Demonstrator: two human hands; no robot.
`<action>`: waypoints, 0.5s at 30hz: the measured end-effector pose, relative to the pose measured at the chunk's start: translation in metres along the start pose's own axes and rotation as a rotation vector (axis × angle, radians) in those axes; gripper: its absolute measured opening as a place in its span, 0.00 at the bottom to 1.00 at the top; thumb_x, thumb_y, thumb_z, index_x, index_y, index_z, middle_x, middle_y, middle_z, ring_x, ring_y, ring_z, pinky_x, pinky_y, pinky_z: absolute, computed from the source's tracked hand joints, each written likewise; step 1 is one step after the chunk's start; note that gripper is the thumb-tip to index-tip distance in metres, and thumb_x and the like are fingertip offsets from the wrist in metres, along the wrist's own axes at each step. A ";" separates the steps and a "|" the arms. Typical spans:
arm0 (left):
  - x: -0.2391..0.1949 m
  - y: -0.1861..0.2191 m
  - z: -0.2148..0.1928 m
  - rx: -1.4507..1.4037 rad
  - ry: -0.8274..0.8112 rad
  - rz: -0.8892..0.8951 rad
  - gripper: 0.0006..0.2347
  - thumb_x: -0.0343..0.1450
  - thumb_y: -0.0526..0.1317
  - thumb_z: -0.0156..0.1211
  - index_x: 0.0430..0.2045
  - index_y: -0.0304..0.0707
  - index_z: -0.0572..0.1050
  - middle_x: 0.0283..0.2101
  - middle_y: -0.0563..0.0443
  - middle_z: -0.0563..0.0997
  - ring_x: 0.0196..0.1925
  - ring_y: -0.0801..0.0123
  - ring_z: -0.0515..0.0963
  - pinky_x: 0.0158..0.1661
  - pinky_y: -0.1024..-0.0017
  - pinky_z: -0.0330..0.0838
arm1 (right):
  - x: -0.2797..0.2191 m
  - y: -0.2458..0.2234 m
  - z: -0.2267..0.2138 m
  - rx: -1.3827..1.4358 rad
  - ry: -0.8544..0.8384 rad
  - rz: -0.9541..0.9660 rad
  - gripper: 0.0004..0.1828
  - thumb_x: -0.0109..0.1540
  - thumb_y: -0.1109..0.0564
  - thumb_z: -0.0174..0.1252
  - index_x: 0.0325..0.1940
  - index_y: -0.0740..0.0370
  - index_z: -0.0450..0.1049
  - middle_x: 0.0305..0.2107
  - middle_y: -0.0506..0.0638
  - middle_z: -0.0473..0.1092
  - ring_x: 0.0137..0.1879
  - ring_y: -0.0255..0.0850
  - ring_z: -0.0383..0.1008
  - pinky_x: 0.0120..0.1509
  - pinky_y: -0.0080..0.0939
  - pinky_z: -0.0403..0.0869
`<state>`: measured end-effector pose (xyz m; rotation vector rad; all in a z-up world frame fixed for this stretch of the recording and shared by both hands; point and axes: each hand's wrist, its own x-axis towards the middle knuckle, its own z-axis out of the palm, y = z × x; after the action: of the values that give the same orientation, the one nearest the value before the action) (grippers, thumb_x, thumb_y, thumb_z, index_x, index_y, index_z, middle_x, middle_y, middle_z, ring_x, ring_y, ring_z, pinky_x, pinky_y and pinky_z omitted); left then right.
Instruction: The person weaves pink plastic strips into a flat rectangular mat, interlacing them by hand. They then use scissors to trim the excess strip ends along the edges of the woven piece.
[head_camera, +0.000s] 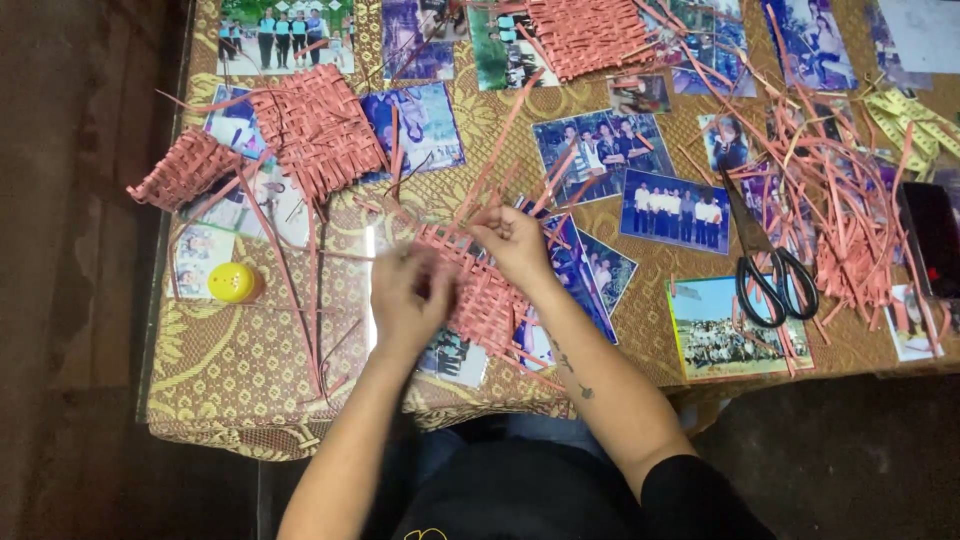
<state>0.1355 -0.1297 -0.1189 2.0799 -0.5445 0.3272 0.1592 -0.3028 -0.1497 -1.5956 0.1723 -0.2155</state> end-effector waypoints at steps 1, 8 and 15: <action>0.001 -0.011 0.001 0.269 0.206 0.041 0.15 0.59 0.48 0.59 0.35 0.42 0.73 0.41 0.44 0.70 0.44 0.53 0.67 0.44 0.60 0.59 | 0.004 0.008 -0.004 0.049 -0.040 -0.045 0.09 0.50 0.63 0.59 0.35 0.62 0.71 0.24 0.50 0.71 0.29 0.29 0.71 0.30 0.24 0.70; 0.019 0.017 -0.006 0.230 -0.093 -0.168 0.24 0.58 0.46 0.58 0.45 0.35 0.65 0.40 0.39 0.70 0.47 0.47 0.65 0.48 0.55 0.55 | -0.002 -0.018 0.000 0.015 -0.190 -0.102 0.16 0.50 0.64 0.58 0.43 0.63 0.70 0.23 0.46 0.67 0.25 0.25 0.66 0.25 0.19 0.68; 0.047 0.031 -0.018 0.137 -0.445 -0.438 0.30 0.52 0.49 0.64 0.46 0.39 0.61 0.40 0.37 0.71 0.47 0.45 0.68 0.48 0.55 0.59 | -0.004 -0.023 -0.006 -0.131 -0.051 -0.207 0.05 0.49 0.62 0.60 0.28 0.61 0.74 0.14 0.45 0.63 0.16 0.26 0.61 0.18 0.20 0.61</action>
<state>0.1609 -0.1413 -0.0666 2.3459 -0.3109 -0.3709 0.1536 -0.3067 -0.1265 -1.7481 -0.0194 -0.3286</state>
